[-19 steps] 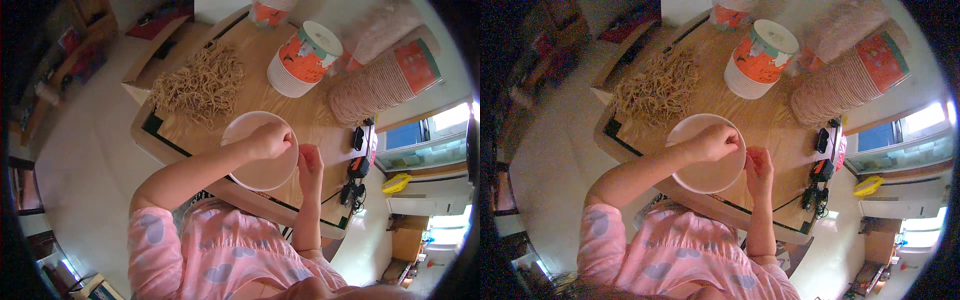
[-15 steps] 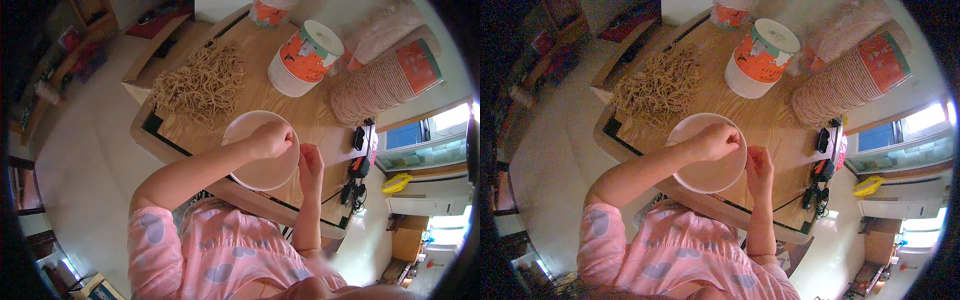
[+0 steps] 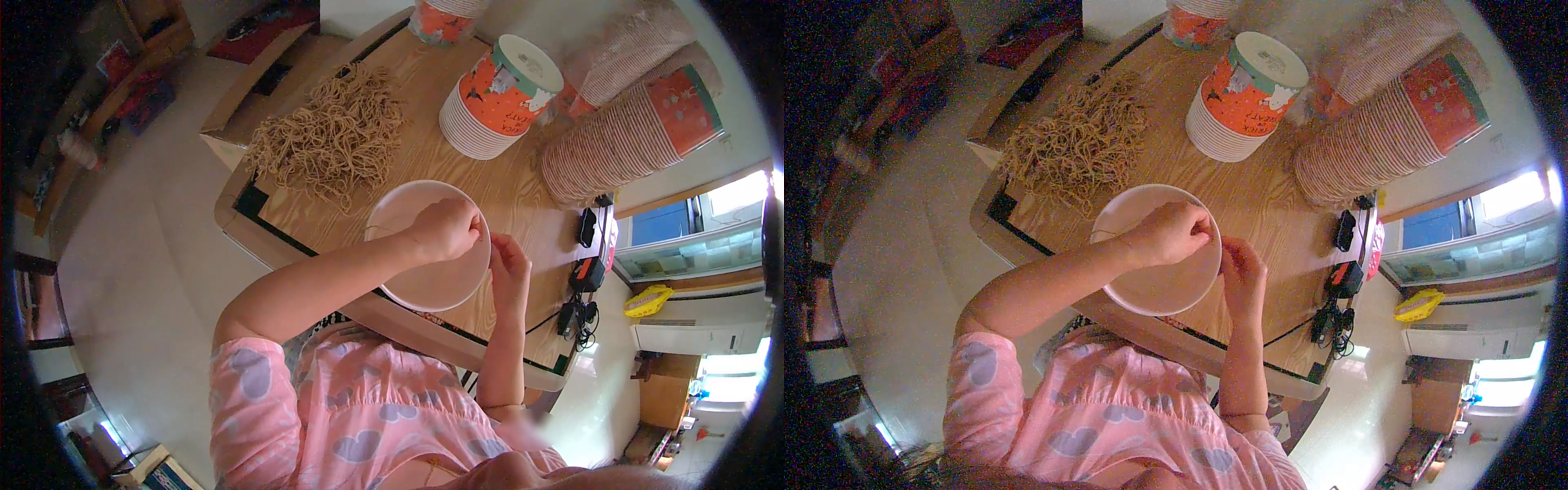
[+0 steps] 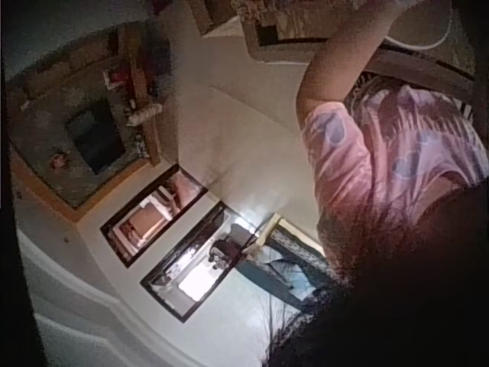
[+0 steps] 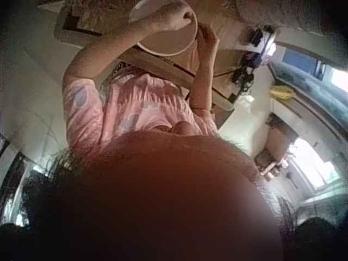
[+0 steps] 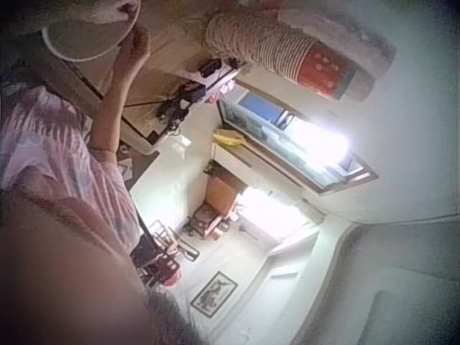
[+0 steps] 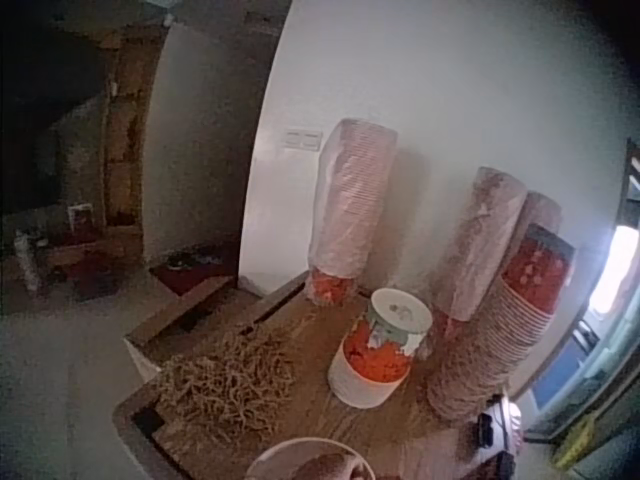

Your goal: Tying string handles onto paper buckets.

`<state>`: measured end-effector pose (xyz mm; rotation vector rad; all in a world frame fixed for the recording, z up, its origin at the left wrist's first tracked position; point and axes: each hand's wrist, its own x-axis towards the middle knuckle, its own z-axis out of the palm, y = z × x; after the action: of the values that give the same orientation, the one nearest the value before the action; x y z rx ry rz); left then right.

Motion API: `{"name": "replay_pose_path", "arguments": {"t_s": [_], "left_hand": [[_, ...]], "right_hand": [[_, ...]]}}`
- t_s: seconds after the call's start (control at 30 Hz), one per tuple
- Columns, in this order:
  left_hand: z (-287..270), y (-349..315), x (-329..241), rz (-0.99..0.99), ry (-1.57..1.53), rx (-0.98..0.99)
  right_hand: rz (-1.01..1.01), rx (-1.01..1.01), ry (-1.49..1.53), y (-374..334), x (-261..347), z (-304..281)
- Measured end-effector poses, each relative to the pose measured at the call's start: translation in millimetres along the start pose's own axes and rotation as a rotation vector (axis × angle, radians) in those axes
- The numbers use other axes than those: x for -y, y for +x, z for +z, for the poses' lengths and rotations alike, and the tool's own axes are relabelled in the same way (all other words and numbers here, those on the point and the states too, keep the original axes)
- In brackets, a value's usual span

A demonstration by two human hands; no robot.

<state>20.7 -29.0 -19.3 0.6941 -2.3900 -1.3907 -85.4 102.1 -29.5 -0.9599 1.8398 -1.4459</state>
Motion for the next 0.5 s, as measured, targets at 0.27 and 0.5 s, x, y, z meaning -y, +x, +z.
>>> {"name": "replay_pose_path", "arguments": {"t_s": [0.27, 0.5], "left_hand": [[4.3, -0.7, 4.1, 0.023, -0.008, -0.045], [0.9, -1.6, 0.7, 0.036, -0.022, -0.036]], "right_hand": [[-0.078, 0.000, 0.005, 6.8, -5.7, 0.9], [-0.043, -0.030, 0.076, 10.3, -7.8, -4.6]]}}
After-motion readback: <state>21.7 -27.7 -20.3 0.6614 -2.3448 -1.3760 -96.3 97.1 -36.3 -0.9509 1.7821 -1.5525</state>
